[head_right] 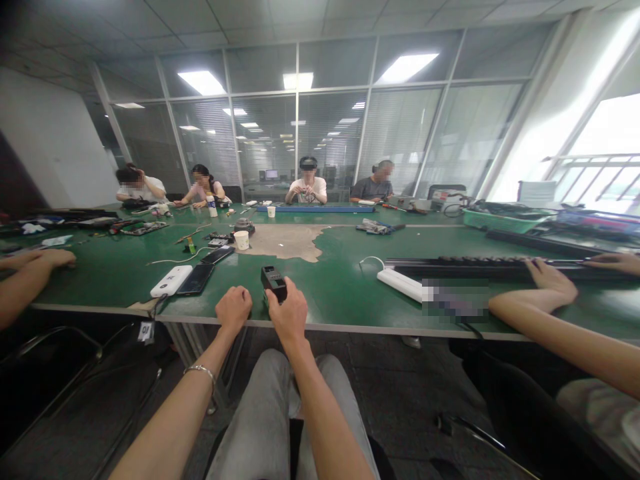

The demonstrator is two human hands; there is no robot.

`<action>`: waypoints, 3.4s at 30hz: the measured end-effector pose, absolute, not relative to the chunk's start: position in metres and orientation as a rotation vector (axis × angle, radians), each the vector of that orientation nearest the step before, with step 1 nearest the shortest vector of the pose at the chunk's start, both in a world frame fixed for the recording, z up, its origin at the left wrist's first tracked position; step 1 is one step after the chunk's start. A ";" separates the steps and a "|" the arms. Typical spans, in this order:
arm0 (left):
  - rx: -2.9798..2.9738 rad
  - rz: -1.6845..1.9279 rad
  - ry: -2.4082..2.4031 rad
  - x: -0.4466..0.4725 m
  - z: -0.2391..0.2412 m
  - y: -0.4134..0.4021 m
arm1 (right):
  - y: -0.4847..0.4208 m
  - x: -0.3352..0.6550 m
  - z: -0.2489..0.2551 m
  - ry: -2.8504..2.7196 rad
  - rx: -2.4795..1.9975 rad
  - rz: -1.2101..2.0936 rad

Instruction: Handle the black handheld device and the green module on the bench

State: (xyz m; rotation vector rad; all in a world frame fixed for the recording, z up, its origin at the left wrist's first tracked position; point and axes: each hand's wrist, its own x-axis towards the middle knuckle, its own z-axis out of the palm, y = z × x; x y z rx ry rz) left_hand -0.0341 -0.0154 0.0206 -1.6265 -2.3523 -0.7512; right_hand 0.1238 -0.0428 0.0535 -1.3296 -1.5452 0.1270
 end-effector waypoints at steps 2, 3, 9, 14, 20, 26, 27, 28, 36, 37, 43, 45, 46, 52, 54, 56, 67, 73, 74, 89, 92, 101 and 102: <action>-1.630 -0.751 -2.359 -0.034 0.022 -0.016 | -0.038 0.134 0.062 -1.510 -1.293 0.110; -1.632 -0.749 -2.365 -0.034 0.023 -0.017 | -0.035 0.140 0.064 -1.497 -1.286 0.092; -1.631 -0.735 -2.389 -0.033 0.025 -0.018 | -0.024 0.177 0.038 -1.462 -1.445 0.061; -1.646 -0.747 -2.372 -0.034 0.024 -0.018 | -0.025 0.186 0.009 -1.512 -1.537 0.075; -1.629 -0.726 -2.399 -0.032 0.026 -0.019 | -0.021 0.187 -0.004 -1.565 -1.485 0.020; -1.631 -0.728 -2.394 -0.033 0.026 -0.019 | -0.020 0.187 -0.008 -1.591 -1.512 -0.046; -1.635 -0.734 -2.391 -0.033 0.026 -0.019 | -0.020 0.188 -0.008 -1.598 -1.523 -0.052; -1.639 -0.740 -2.389 -0.034 0.025 -0.019 | -0.021 0.188 -0.007 -1.606 -1.535 -0.058; -1.629 -0.745 -2.381 -0.035 0.022 -0.017 | -0.028 0.186 0.020 -1.519 -1.579 0.102; -1.627 -0.744 -2.382 -0.035 0.022 -0.017 | -0.029 0.183 0.027 -1.494 -1.543 0.127; -1.625 -0.744 -2.374 -0.036 0.021 -0.016 | -0.037 0.153 0.058 -1.455 -1.333 0.229; -1.622 -0.740 -2.375 -0.036 0.021 -0.016 | -0.038 0.143 0.061 -1.480 -1.328 0.224; -1.620 -0.737 -2.377 -0.036 0.021 -0.015 | -0.039 0.139 0.060 -1.500 -1.338 0.217; -1.620 -0.736 -2.370 -0.039 0.020 -0.016 | -0.039 0.124 0.052 -1.588 -1.453 0.178; -1.629 -0.737 -2.355 -0.040 0.019 -0.016 | -0.039 0.122 0.049 -1.604 -1.480 0.164; -1.635 -0.737 -2.356 -0.040 0.019 -0.016 | -0.040 0.121 0.049 -1.624 -1.497 0.146; -1.626 -0.750 -2.378 -0.038 0.021 -0.016 | -0.053 0.115 0.040 -1.749 -1.603 0.071; -1.646 -0.760 -2.362 -0.041 0.019 -0.016 | -0.057 0.113 0.024 -1.791 -1.601 0.079; -1.647 -0.761 -2.364 -0.041 0.019 -0.015 | -0.057 0.114 0.023 -1.791 -1.597 0.083; -1.639 -0.742 -2.347 -0.041 0.015 -0.013 | -0.047 0.114 0.030 -1.708 -1.580 0.179; -1.627 -0.743 -2.339 -0.040 0.015 -0.012 | -0.043 0.117 0.046 -1.641 -1.529 0.196; -1.627 -0.737 -2.383 -0.035 0.023 -0.016 | -0.027 0.155 0.062 -1.473 -1.523 0.203; -1.626 -0.732 -2.392 -0.035 0.024 -0.017 | -0.026 0.160 0.059 -1.465 -1.537 0.200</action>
